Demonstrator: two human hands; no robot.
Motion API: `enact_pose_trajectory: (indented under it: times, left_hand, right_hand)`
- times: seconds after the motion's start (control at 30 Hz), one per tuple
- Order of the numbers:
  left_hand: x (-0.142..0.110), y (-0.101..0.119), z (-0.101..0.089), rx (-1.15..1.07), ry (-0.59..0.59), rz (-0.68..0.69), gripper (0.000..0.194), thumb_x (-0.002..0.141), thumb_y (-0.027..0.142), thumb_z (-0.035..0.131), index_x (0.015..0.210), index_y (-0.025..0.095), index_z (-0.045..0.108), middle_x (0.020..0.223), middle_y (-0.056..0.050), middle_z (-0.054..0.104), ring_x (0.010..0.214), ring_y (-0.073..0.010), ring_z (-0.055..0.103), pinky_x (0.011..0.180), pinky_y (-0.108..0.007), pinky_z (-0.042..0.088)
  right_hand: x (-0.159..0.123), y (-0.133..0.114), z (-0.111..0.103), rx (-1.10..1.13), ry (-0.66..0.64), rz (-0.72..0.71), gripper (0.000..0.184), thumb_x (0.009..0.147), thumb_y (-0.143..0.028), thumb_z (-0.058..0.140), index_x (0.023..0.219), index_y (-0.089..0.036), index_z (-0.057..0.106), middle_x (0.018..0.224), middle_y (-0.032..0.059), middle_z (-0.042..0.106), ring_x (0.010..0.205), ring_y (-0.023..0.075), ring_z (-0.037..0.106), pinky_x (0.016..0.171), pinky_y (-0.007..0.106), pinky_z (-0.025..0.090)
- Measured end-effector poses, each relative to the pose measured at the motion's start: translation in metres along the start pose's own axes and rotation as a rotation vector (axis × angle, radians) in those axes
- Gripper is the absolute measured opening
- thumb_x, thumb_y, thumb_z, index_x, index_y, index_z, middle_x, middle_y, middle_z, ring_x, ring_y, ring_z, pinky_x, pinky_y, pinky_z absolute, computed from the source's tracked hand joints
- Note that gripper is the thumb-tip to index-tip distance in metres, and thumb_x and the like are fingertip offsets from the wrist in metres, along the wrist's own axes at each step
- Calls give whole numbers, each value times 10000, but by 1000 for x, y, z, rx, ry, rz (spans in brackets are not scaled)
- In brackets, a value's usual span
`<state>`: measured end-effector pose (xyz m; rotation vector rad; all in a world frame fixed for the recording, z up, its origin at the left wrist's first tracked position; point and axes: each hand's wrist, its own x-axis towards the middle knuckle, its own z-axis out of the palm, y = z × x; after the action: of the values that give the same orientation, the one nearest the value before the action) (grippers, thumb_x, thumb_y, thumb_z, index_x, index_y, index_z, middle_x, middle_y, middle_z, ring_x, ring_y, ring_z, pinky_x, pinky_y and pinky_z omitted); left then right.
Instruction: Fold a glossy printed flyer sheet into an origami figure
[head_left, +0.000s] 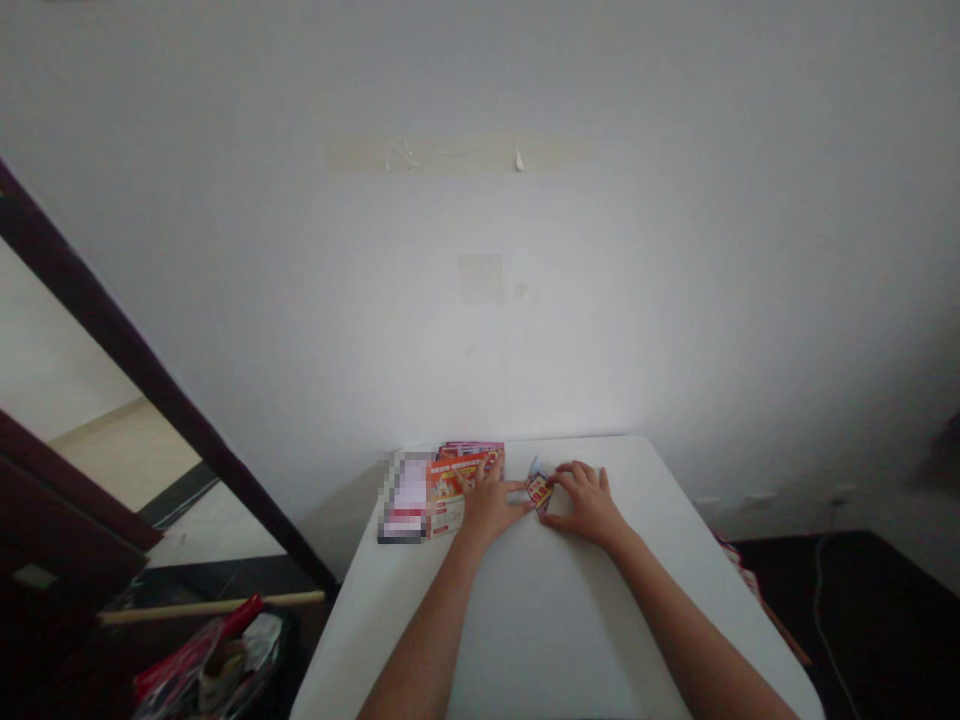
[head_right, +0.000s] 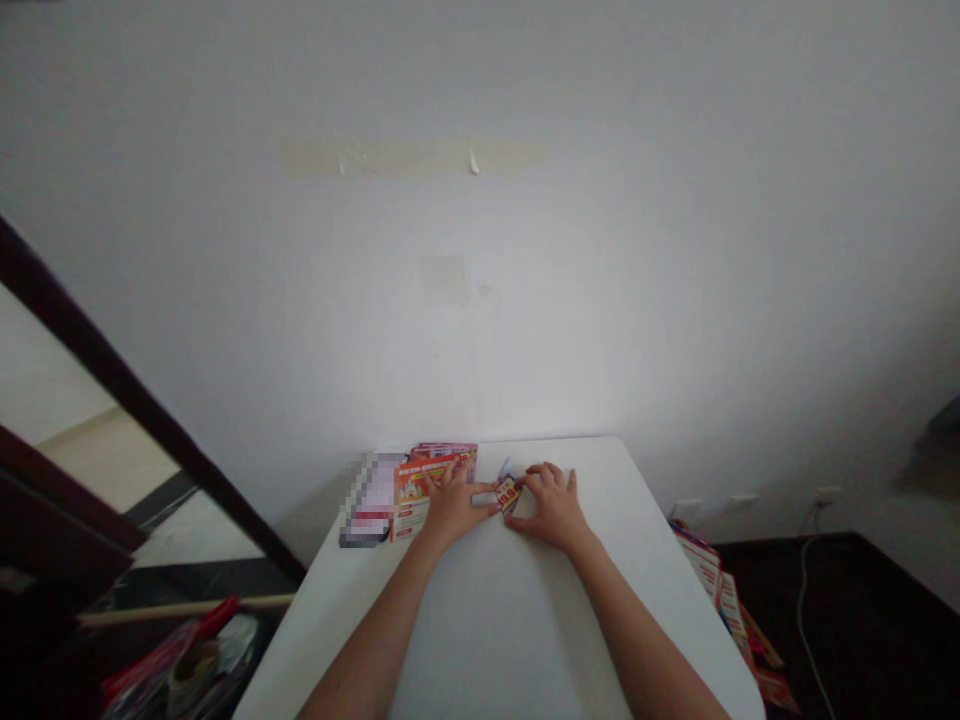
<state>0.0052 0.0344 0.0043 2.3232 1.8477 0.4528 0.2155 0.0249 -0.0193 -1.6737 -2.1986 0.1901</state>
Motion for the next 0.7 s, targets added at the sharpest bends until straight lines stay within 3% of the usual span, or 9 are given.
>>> enact_pose_trajectory:
  times: [0.13,0.27,0.47,0.7]
  left_hand:
    - [1,-2,1,-26,5,19,361,749,626,690,1097,531,706,1514,31,452,1445,-426,242,1096,-787,-12]
    - [3,-6,3,-74,-11,13,393,735,620,712,1114,513,704,1556,40,394,1451,-411,229,1113,-763,3]
    - [6,-9,6,-118,-34,-9,381,731,585,735,1103,510,706,1566,34,381,1460,-397,218,1101,-769,46]
    - [6,-9,9,-101,34,4,369,726,598,739,1085,517,711,1531,27,435,1424,-387,289,1089,-786,38]
  right_hand:
    - [1,5,1,19,-2,-16,549,780,-654,624,1249,-371,595,1360,60,527,1355,297,363,1129,686,120]
    - [3,11,2,56,1,-22,385,871,-550,566,1220,-394,616,1357,42,532,1340,271,382,1127,677,132]
    - [4,13,5,84,-7,-2,348,853,-413,612,1200,-407,630,1362,24,532,1345,268,371,1131,676,111]
    - [5,14,8,103,23,-2,325,844,-427,630,1168,-405,652,1338,23,557,1322,264,400,1135,663,120]
